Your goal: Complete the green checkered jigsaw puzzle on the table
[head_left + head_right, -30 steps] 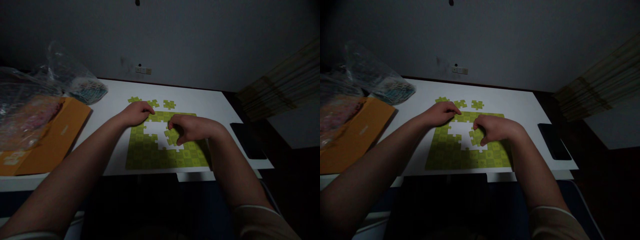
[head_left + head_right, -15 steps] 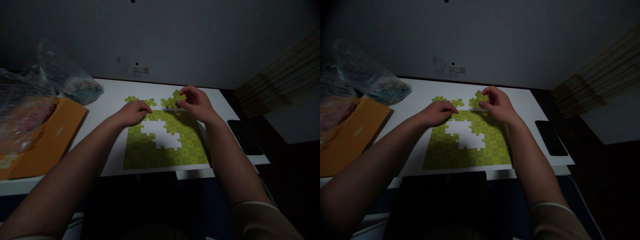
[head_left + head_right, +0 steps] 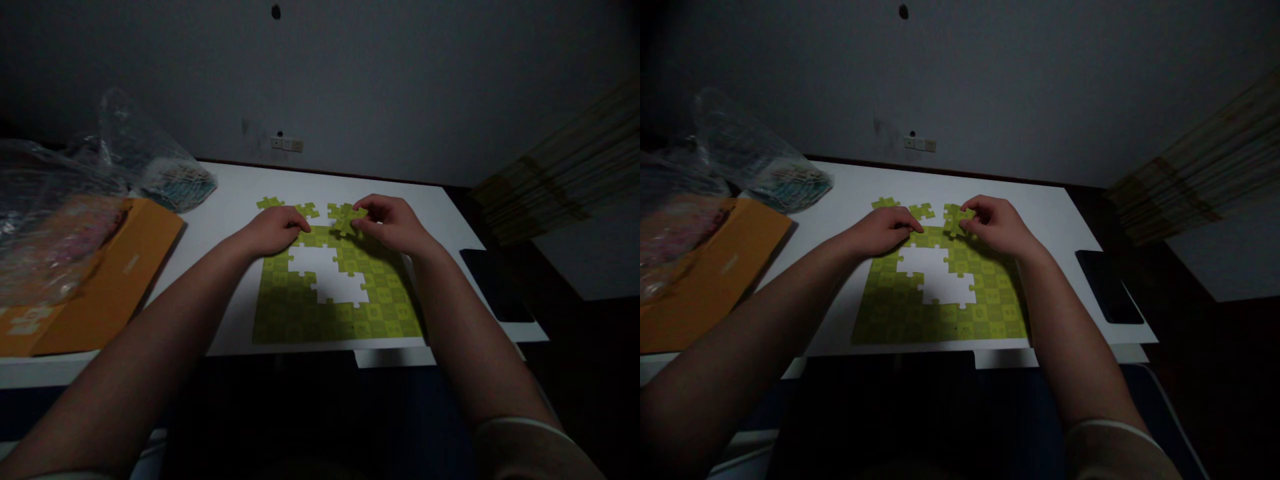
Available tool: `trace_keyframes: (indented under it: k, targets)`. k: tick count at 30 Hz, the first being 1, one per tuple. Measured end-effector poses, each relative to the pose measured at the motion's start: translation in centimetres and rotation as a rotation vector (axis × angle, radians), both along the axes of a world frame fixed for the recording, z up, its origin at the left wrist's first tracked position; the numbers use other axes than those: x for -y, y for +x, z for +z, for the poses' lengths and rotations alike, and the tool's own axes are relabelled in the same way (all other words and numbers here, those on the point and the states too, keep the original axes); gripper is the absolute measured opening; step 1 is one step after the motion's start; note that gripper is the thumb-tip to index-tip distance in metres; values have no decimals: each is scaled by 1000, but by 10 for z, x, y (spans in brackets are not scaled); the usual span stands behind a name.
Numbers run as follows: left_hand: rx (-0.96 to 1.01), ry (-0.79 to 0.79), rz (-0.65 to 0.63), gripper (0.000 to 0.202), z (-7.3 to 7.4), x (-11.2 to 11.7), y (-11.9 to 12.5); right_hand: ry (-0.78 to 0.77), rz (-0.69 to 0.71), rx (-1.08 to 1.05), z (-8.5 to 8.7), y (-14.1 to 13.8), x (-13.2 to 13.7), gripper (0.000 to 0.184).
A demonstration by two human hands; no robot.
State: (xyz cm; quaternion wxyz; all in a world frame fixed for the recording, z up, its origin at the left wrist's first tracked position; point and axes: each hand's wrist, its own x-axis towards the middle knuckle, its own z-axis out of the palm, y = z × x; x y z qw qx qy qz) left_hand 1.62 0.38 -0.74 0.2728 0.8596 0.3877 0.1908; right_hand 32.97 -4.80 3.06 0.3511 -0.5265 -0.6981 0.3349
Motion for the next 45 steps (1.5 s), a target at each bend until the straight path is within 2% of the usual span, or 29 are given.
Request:
trace_keyframes:
  k: [4, 9, 13, 17, 21, 26, 36, 38, 41, 43, 45]
  targets:
    - [59, 7, 44, 35, 2, 0, -1, 29, -50, -22, -5, 6, -8, 38]
    - [181, 84, 313, 33, 4, -8, -11, 85, -181, -79, -14, 18, -21, 38]
    - [111, 141, 438, 33, 1, -19, -25, 57, -199, -132, -17, 20, -24, 37]
    - [2, 209, 506, 37, -8, -27, -35, 49, -204, -177, -17, 18, -24, 34]
    - [-76, 209, 500, 42, -15, -30, -37, 45, -207, -190, -18, 19, -26, 32]
    - [-229, 184, 454, 53, -15, -27, -33, 45, -206, -194, -20, 22, -29, 30]
    - [-209, 200, 424, 49, -16, -27, -30, 66, -207, -133, -28, 26, -32, 33]
    - [-205, 199, 419, 49, -17, -28, -31, 127, -281, -27, -31, 36, -34, 34]
    - [-179, 195, 416, 48, -20, -31, -32, 230, -492, 211, -36, 57, -38, 36]
    - [-142, 189, 421, 47, -23, -33, -33, 204, -613, 338, -41, 71, -40, 38]
    - [-90, 183, 427, 46, -25, -35, -34, 95, -659, 437, -45, 81, -42, 40]
